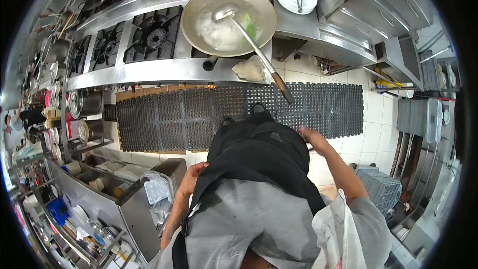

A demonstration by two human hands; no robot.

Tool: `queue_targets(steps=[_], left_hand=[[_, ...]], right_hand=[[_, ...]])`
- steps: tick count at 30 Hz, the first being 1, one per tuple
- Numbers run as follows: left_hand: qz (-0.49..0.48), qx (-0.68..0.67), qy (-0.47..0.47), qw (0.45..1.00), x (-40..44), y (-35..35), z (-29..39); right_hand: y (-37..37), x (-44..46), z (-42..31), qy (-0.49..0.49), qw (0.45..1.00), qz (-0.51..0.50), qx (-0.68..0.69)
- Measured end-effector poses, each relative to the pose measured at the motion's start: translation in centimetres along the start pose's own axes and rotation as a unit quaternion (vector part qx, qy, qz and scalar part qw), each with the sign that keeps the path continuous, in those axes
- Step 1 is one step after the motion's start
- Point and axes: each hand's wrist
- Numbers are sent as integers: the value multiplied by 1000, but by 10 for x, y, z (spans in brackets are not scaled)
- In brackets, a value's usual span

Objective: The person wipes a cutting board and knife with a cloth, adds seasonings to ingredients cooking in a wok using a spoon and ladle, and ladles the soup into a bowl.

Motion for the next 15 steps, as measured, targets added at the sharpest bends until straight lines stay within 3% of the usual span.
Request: queue_targets(steps=[3,5,8,10,11,13,15], left_hand=[[-48,-26,24,998,11,21,-37],[-69,-45,49,995,16,27,-47],[-81,-12,4,997,19,29,-46],[-84,0,0,996,18,28,-42],[-85,6,3,996,18,27,-38],[-82,10,20,996,18,26,-31],[-78,11,29,996,21,24,-24]], right_hand=[[26,-15,82,-96,977,-126,144],[25,-28,123,-162,916,-250,268],[1,-44,157,-135,904,-298,276],[-17,-44,169,-147,955,-215,141],[-24,-50,160,-145,955,-213,147],[-35,-63,139,-71,982,-174,-26],[-32,-54,152,-32,982,-151,-112]])
Point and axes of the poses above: each hand's wrist, its own x-axis towards the middle knuckle, its own y-axis out of the back of the hand, z = x × y, and after that the axes turned 2 degrees about z, right-handed
